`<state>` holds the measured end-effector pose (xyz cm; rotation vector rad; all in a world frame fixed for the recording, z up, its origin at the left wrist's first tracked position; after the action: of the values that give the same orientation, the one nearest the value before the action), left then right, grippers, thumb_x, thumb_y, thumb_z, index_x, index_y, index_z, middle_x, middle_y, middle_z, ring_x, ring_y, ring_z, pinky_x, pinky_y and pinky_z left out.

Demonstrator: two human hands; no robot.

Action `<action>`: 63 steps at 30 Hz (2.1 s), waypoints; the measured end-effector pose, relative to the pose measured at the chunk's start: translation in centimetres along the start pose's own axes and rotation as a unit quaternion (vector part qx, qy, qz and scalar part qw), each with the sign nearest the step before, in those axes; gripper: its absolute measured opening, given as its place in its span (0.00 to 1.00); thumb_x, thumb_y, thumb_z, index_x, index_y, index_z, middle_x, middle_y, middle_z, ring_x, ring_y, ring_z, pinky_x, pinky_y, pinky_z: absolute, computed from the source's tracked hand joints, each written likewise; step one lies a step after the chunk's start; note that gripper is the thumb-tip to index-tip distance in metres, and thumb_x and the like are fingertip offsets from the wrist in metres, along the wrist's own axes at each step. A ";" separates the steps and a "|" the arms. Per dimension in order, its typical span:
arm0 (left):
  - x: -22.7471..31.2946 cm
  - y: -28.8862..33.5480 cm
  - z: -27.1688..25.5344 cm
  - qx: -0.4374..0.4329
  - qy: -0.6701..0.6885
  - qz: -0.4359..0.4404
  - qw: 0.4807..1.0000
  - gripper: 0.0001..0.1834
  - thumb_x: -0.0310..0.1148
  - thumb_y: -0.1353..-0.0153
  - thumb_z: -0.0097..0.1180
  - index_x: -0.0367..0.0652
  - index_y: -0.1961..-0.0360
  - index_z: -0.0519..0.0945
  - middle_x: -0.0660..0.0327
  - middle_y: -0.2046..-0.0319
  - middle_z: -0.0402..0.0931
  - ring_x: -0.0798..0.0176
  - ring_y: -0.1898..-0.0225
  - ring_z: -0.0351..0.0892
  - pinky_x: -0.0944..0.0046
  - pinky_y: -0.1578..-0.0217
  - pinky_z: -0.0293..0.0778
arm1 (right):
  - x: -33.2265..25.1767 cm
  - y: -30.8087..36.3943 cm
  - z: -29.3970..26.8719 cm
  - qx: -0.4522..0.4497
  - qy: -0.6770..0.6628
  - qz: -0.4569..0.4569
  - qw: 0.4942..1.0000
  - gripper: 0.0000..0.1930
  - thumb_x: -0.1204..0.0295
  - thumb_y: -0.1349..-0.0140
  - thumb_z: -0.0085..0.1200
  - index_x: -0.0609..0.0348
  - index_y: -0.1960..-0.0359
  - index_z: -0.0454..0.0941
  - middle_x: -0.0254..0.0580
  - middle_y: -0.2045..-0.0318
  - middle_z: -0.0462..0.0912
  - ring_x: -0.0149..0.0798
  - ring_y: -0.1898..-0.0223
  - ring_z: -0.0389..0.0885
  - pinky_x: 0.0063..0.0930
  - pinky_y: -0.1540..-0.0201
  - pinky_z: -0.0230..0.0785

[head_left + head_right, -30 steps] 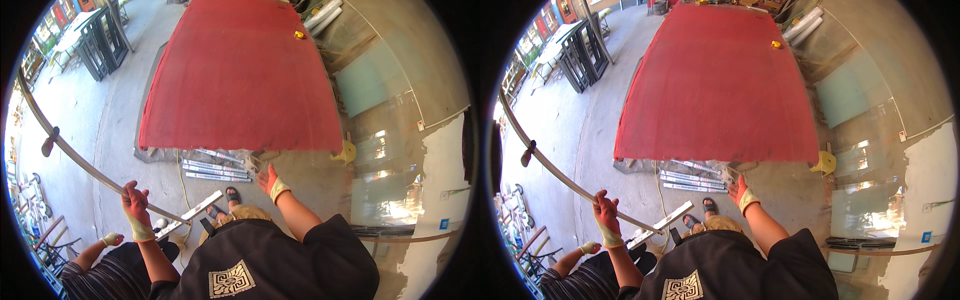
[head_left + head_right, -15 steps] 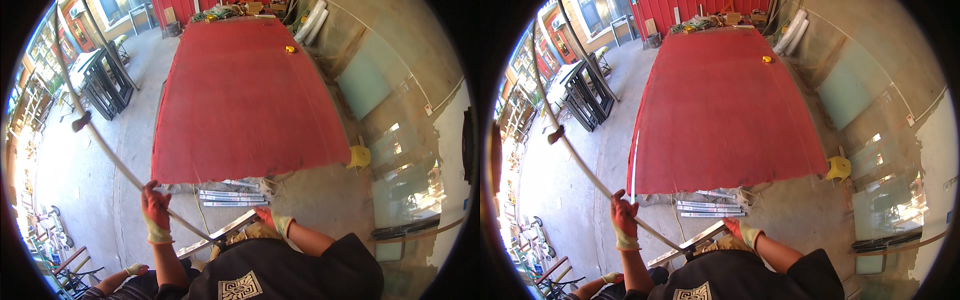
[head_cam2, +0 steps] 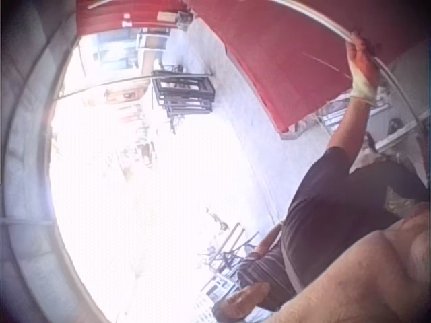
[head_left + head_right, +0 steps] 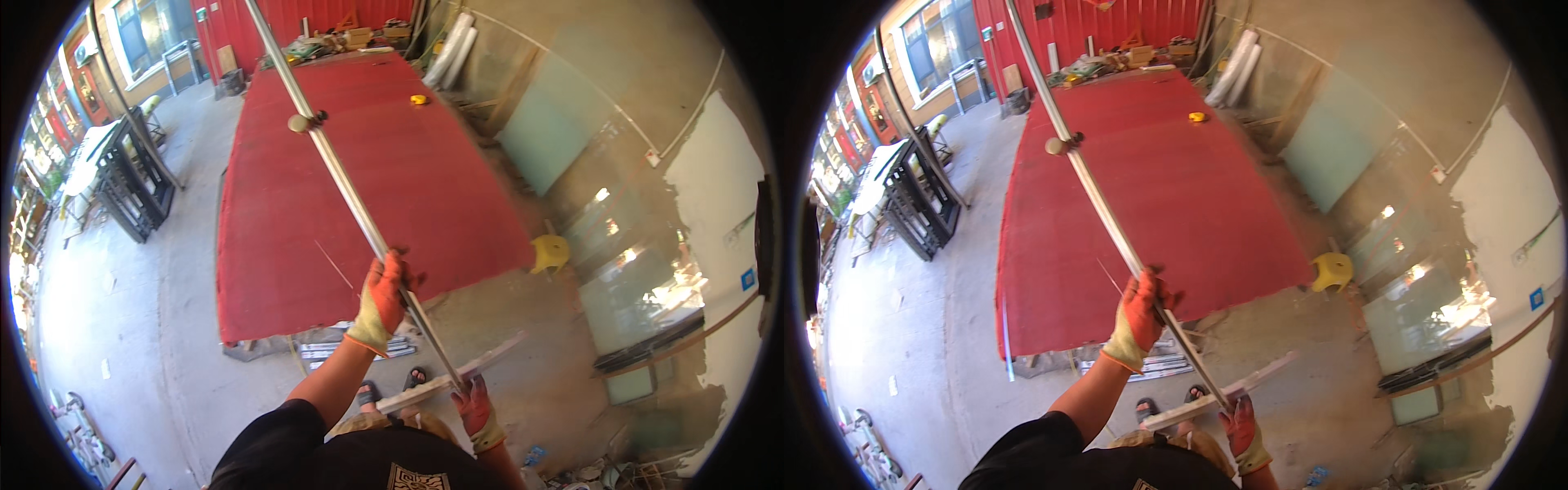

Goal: The person measures and marks a glass sheet on a work table, uses a T-square and a scoring tool to cut the glass, and ત્યારબાદ breaks the glass along the scored line with the help of another person.

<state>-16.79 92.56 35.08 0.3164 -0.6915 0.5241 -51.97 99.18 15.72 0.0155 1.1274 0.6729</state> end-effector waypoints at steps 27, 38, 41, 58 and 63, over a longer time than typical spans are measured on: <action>-39.4 -7.7 16.1 -0.012 -0.052 -0.375 0.926 0.15 0.43 0.25 0.55 0.47 0.46 0.76 0.62 0.63 0.81 0.58 0.58 0.87 0.52 0.56 0.89 | -17.7 15.3 -31.0 0.457 -0.074 -0.186 0.867 0.21 0.47 0.28 0.57 0.49 0.46 0.75 0.35 0.61 0.80 0.33 0.60 0.80 0.33 0.55 0.76; -42.6 -18.4 16.4 -0.012 -0.066 -0.384 0.921 0.13 0.41 0.28 0.57 0.42 0.55 0.76 0.59 0.63 0.81 0.57 0.59 0.87 0.54 0.59 0.89 | -20.6 5.2 -31.2 0.458 -0.076 -0.181 0.867 0.21 0.47 0.26 0.54 0.50 0.48 0.74 0.32 0.65 0.78 0.32 0.64 0.78 0.32 0.56 0.74; -42.4 -20.1 18.0 0.011 -0.096 -0.394 0.914 0.15 0.42 0.28 0.58 0.41 0.54 0.76 0.59 0.62 0.82 0.58 0.57 0.88 0.55 0.58 0.89 | -21.9 3.1 -31.9 0.462 -0.048 -0.163 0.871 0.21 0.46 0.26 0.53 0.49 0.49 0.74 0.31 0.66 0.77 0.32 0.65 0.76 0.33 0.55 0.73; -30.1 -45.9 9.7 0.172 -0.100 -0.137 0.970 0.14 0.41 0.26 0.55 0.40 0.59 0.80 0.58 0.73 0.77 0.58 0.71 0.80 0.55 0.68 0.80 | -26.9 -25.5 -19.3 0.390 -0.050 -0.033 0.919 0.26 0.55 0.30 0.64 0.58 0.40 0.70 0.37 0.62 0.79 0.33 0.63 0.80 0.26 0.63 0.75; -25.7 -45.7 9.9 0.158 -0.071 -0.114 0.978 0.12 0.43 0.26 0.58 0.46 0.53 0.78 0.62 0.69 0.76 0.59 0.68 0.80 0.52 0.60 0.86 | -28.1 -27.0 -16.4 0.394 -0.014 -0.033 0.918 0.24 0.49 0.28 0.58 0.56 0.45 0.71 0.36 0.66 0.80 0.33 0.66 0.80 0.31 0.59 0.76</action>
<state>-13.32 41.43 20.23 0.7287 -0.6994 0.3937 -59.67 58.08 22.37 0.6708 1.3023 0.1189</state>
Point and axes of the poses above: each hand's wrist, its own y-axis away from the middle knuckle, its own z-axis out of the palm, x = y × z, the point moved 4 cm from there along -y, towards the middle knuckle
